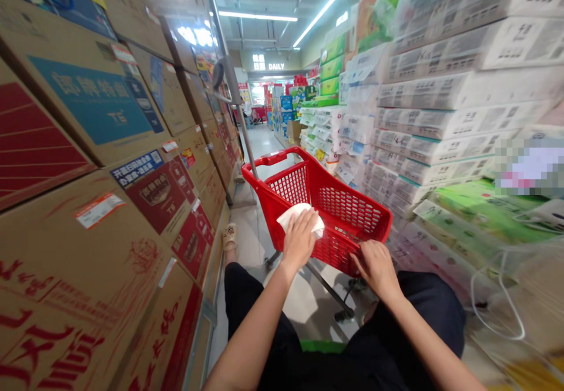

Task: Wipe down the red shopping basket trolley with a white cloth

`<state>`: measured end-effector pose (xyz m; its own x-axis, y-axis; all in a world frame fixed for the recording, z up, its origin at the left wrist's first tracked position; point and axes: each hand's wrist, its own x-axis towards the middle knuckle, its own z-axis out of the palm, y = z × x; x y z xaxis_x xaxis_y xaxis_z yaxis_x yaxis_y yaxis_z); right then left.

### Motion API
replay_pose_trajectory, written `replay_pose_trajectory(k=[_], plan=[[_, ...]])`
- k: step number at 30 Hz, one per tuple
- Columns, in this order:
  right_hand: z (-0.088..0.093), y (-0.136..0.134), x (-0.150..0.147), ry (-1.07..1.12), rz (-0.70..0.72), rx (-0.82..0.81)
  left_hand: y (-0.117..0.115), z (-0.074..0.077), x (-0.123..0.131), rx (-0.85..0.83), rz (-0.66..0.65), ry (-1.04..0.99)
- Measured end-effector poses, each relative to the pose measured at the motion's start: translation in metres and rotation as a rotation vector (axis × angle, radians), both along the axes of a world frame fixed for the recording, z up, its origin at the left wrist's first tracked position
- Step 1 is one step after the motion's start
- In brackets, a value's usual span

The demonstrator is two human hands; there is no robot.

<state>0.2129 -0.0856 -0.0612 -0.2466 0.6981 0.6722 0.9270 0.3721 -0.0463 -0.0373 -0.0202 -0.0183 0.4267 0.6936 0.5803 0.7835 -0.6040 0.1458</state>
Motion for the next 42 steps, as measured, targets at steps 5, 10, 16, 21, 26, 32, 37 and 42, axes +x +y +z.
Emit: replay_pose_trajectory(k=[5,10,16,21,26,32,37,42], plan=[[0.002,-0.001,-0.006,-0.006,-0.017,0.017,-0.026,-0.015,0.038,0.005,-0.074,-0.009],[0.001,-0.005,0.000,-0.025,-0.013,0.005,-0.032,-0.010,0.033,0.000,-0.250,0.104],[0.000,-0.006,0.001,-0.009,-0.019,0.018,0.007,0.005,-0.016,-0.010,-0.054,0.049],[0.002,-0.006,-0.008,-0.003,-0.033,0.034,-0.008,-0.008,0.014,0.010,0.008,-0.026],[0.003,-0.008,-0.007,-0.037,-0.023,0.016,-0.040,-0.018,0.042,0.020,-0.191,0.085],[-0.001,-0.008,0.001,-0.035,-0.018,0.023,-0.008,-0.001,-0.003,0.010,-0.104,0.082],[-0.002,-0.006,-0.002,-0.021,-0.023,0.046,0.002,0.001,-0.006,0.004,0.035,-0.007],[0.000,-0.007,-0.004,-0.024,-0.014,0.030,-0.038,-0.014,0.040,0.014,-0.134,0.040]])
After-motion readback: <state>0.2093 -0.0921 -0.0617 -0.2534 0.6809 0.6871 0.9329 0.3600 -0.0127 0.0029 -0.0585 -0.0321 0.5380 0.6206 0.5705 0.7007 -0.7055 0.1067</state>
